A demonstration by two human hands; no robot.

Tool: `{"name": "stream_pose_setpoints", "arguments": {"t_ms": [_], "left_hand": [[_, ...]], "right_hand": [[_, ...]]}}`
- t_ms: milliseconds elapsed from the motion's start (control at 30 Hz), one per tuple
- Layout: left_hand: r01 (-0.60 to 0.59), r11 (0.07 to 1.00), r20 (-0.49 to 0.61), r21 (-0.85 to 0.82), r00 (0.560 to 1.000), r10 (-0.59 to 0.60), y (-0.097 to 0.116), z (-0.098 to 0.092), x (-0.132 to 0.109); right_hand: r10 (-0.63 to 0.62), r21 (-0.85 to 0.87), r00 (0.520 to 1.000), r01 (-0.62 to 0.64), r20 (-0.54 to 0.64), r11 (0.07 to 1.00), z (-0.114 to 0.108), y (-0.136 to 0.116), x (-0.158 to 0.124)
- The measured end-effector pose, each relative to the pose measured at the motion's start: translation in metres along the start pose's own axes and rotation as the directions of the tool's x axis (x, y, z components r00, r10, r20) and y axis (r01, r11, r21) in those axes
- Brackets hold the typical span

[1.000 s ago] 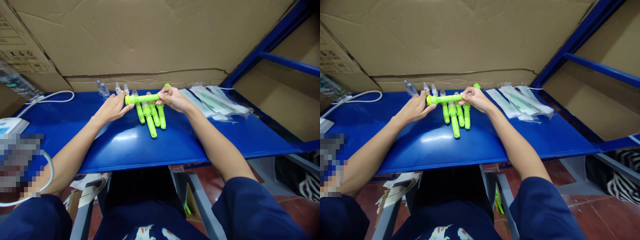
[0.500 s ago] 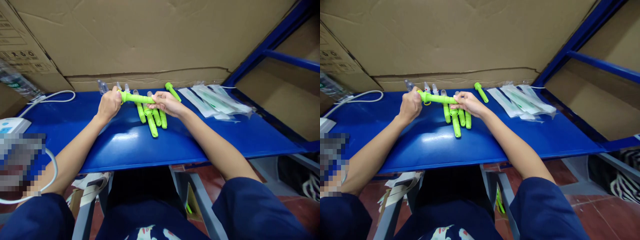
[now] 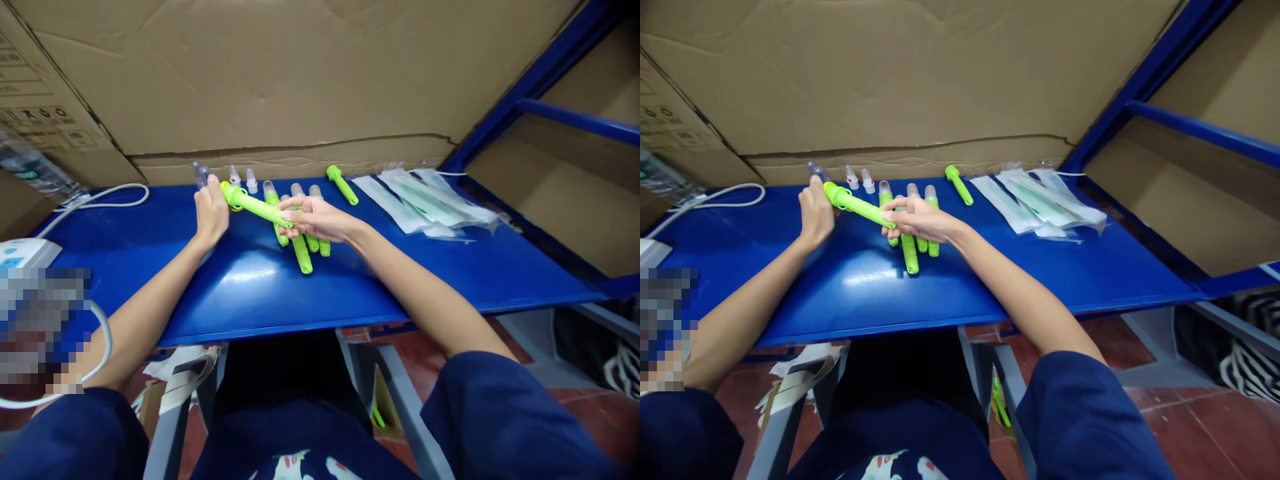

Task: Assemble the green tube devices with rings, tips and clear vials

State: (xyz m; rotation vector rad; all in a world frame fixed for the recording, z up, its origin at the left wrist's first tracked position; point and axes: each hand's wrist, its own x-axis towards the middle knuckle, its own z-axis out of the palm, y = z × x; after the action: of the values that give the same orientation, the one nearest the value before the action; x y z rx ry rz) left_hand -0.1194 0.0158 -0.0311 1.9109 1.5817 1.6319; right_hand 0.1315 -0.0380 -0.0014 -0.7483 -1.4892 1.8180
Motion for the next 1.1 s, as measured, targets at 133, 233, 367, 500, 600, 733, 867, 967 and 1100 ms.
{"name": "stream_pose_setpoints", "arguments": {"t_ms": [133, 233, 367, 500, 600, 733, 867, 967, 1100], "left_hand": [[-0.045, 0.988, 0.194, -0.145, 0.978, 0.073, 0.009, 0.0, -0.004], [-0.082, 0.991, 0.275, -0.105, 0.955, 0.108, 0.012, -0.001, -0.004], [-0.181, 0.983, 0.211, -0.036, 0.96, 0.184, 0.022, -0.002, -0.009], [-0.263, 0.965, 0.266, -0.021, 0.928, 0.259, 0.031, -0.005, -0.009], [-0.292, 0.956, 0.357, 0.007, 0.894, 0.271, 0.029, -0.008, -0.003], [-0.226, 0.974, 0.453, -0.013, 0.867, 0.207, 0.025, -0.01, 0.005], [0.089, 0.985, 0.52, -0.145, 0.854, -0.001, 0.028, -0.006, 0.004], [0.338, 0.912, 0.55, -0.231, 0.819, -0.164, 0.03, -0.001, 0.001], [0.347, 0.908, 0.551, -0.237, 0.817, -0.168, 0.027, 0.004, 0.001]], "right_hand": [[0.026, -0.062, 0.999, -0.024, 0.024, 0.998, -0.001, -0.001, -0.002], [0.04, -0.12, 0.999, -0.039, 0.009, 0.992, 0.006, -0.001, -0.004], [0.061, -0.258, 0.997, -0.07, -0.045, 0.964, 0.026, 0.002, -0.006], [-0.079, -0.583, 0.992, 0.005, -0.102, 0.812, 0.035, 0.007, -0.003], [-0.196, -0.744, 0.979, 0.096, -0.048, 0.661, 0.03, 0.009, 0.0], [-0.211, -0.819, 0.978, 0.121, 0.0, 0.561, 0.023, 0.008, 0.0], [-0.225, -0.871, 0.974, 0.111, 0.0, 0.479, 0.021, 0.005, -0.001], [-0.248, -0.918, 0.969, 0.088, -0.012, 0.388, 0.02, 0.004, -0.001], [-0.226, -0.958, 0.974, 0.044, -0.022, 0.284, 0.018, 0.003, -0.002]]}}
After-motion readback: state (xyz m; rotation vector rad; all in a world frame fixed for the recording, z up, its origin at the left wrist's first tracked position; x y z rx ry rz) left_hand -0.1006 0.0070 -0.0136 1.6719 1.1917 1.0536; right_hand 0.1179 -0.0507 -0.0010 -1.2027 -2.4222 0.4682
